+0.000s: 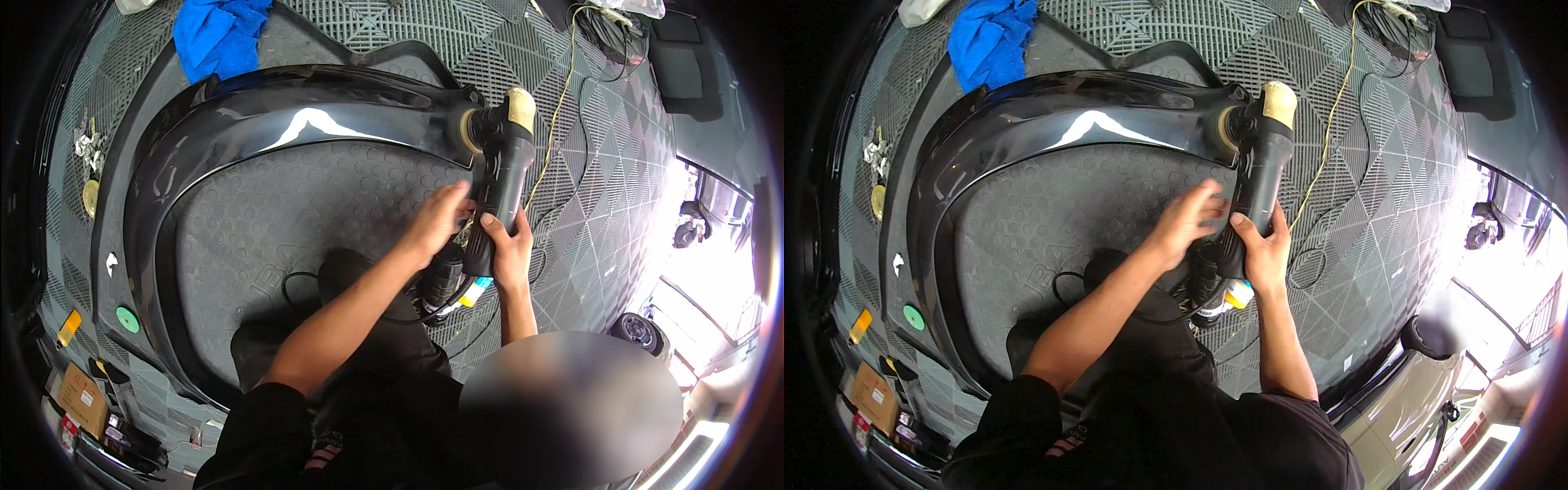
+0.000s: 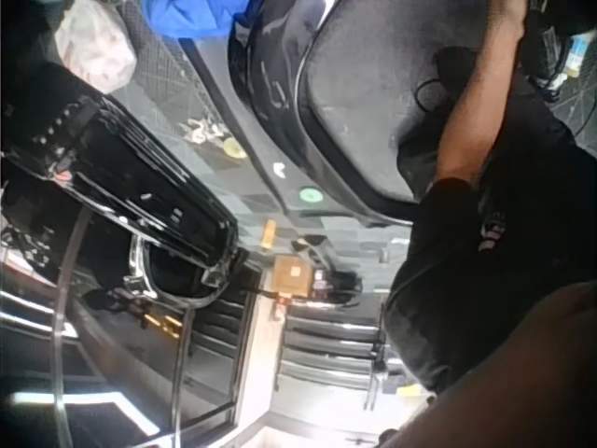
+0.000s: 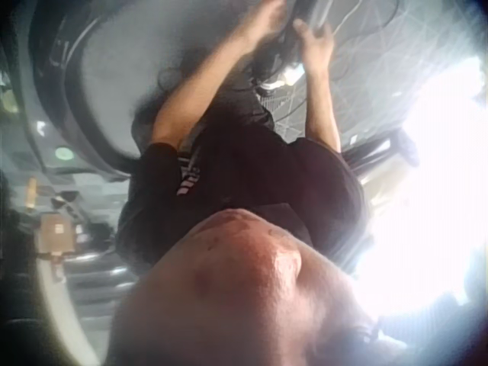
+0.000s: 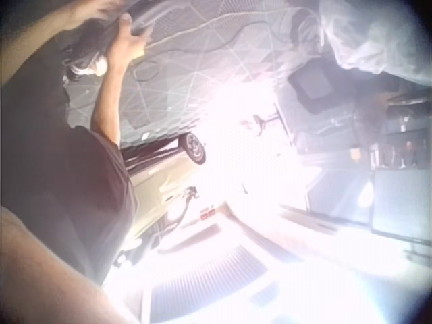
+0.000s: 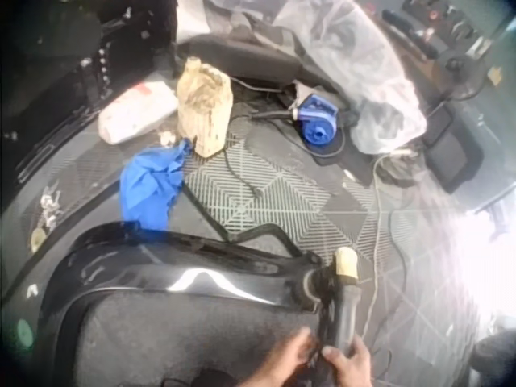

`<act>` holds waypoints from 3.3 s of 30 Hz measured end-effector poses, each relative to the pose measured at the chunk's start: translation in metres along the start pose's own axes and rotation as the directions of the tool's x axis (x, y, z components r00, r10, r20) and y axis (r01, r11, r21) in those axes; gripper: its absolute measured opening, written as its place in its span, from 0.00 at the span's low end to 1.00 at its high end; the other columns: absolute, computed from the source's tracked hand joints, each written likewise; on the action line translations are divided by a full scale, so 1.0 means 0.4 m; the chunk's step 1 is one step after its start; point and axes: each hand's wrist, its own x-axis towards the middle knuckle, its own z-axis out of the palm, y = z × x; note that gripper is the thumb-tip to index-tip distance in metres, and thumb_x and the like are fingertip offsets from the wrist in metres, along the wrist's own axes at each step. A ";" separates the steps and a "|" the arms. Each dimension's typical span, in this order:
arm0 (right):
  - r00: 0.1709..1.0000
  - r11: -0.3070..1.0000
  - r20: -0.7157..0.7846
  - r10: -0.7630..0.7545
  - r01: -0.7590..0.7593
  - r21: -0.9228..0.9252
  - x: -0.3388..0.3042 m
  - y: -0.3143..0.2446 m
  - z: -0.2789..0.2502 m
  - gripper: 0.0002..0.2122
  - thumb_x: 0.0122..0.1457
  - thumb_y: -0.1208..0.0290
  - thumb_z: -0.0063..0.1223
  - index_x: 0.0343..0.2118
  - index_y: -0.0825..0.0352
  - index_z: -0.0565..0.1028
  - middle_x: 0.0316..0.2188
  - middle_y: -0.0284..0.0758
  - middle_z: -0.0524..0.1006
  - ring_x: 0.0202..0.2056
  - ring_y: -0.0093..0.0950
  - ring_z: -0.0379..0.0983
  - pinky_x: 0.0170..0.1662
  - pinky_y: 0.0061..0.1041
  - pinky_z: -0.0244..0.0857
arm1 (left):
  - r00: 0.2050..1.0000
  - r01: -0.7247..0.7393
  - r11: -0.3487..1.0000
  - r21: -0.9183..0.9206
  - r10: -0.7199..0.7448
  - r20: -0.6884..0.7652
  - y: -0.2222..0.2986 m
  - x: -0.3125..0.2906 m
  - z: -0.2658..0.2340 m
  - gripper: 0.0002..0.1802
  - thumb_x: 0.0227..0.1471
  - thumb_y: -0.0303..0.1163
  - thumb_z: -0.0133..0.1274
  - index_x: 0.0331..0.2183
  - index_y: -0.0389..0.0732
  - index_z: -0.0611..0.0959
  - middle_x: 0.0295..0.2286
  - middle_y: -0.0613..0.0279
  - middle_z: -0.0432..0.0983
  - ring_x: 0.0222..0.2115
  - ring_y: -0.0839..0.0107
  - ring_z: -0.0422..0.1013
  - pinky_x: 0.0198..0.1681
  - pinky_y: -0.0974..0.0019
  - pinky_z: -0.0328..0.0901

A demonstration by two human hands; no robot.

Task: The person uses a rotary polisher with a foam pad to buff a detached black car bumper placed on a floor mat. They apply compound from a can, then move the polisher across the bumper surface in overlapping passes, occasionally wiping the surface with a cloth.

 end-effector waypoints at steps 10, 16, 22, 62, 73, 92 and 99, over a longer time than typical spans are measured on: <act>0.978 0.988 0.145 -0.150 0.155 -0.028 0.016 -0.035 0.094 0.43 0.48 0.72 0.66 0.68 0.74 0.57 0.57 0.43 0.71 0.55 0.31 0.70 0.60 0.29 0.63 | 0.978 -0.181 0.981 0.069 0.187 -0.091 0.067 0.040 0.036 0.40 0.64 0.64 0.46 0.54 0.33 0.76 0.46 0.57 0.76 0.45 0.72 0.73 0.51 0.65 0.68; 0.956 0.993 0.272 -0.113 0.097 0.071 -0.042 -0.027 0.146 0.51 0.48 0.76 0.65 0.73 0.72 0.45 0.64 0.46 0.65 0.64 0.33 0.62 0.66 0.29 0.55 | 0.962 -0.136 0.988 0.072 0.149 -0.228 0.094 -0.043 -0.017 0.43 0.63 0.69 0.41 0.51 0.36 0.79 0.41 0.58 0.79 0.39 0.71 0.78 0.44 0.65 0.74; 0.984 0.968 0.166 -0.071 0.028 0.251 -0.068 0.016 0.116 0.50 0.48 0.79 0.61 0.73 0.70 0.44 0.65 0.45 0.62 0.63 0.33 0.62 0.64 0.28 0.59 | 0.971 -0.186 0.951 0.247 0.217 -0.102 0.039 -0.013 0.015 0.41 0.65 0.67 0.39 0.52 0.35 0.78 0.44 0.56 0.78 0.43 0.70 0.75 0.47 0.66 0.71; 0.977 0.942 0.172 -0.128 0.065 0.328 -0.149 0.177 0.214 0.35 0.71 0.62 0.43 0.73 0.72 0.43 0.73 0.46 0.50 0.73 0.36 0.46 0.72 0.32 0.41 | 0.921 -0.273 0.837 0.474 0.369 -0.121 -0.026 -0.107 -0.108 0.36 0.69 0.60 0.39 0.50 0.33 0.78 0.43 0.53 0.78 0.45 0.66 0.72 0.52 0.62 0.65; 0.998 0.929 -0.011 -0.065 0.065 0.365 -0.144 0.218 0.137 0.33 0.74 0.55 0.39 0.72 0.72 0.48 0.68 0.45 0.60 0.66 0.33 0.59 0.69 0.29 0.52 | 0.966 -0.220 0.874 0.434 0.256 -0.025 -0.080 -0.060 -0.030 0.41 0.64 0.66 0.43 0.50 0.32 0.77 0.41 0.47 0.80 0.44 0.58 0.75 0.50 0.59 0.67; 0.877 0.982 0.458 -0.146 0.074 0.171 -0.209 0.110 0.513 0.37 0.70 0.51 0.49 0.74 0.63 0.47 0.66 0.51 0.65 0.65 0.40 0.65 0.66 0.32 0.58 | 0.660 -0.205 0.873 0.442 0.457 -0.596 0.130 -0.329 -0.321 0.41 0.66 0.65 0.40 0.48 0.31 0.80 0.44 0.53 0.77 0.45 0.65 0.72 0.53 0.61 0.65; 0.827 0.984 0.548 -0.125 0.035 0.172 -0.234 0.103 0.549 0.37 0.69 0.54 0.52 0.73 0.64 0.49 0.66 0.49 0.65 0.65 0.38 0.65 0.66 0.32 0.57 | 0.634 -0.319 0.896 0.309 0.444 -0.633 0.111 -0.375 -0.382 0.39 0.67 0.63 0.39 0.47 0.33 0.81 0.40 0.56 0.78 0.40 0.68 0.73 0.47 0.63 0.69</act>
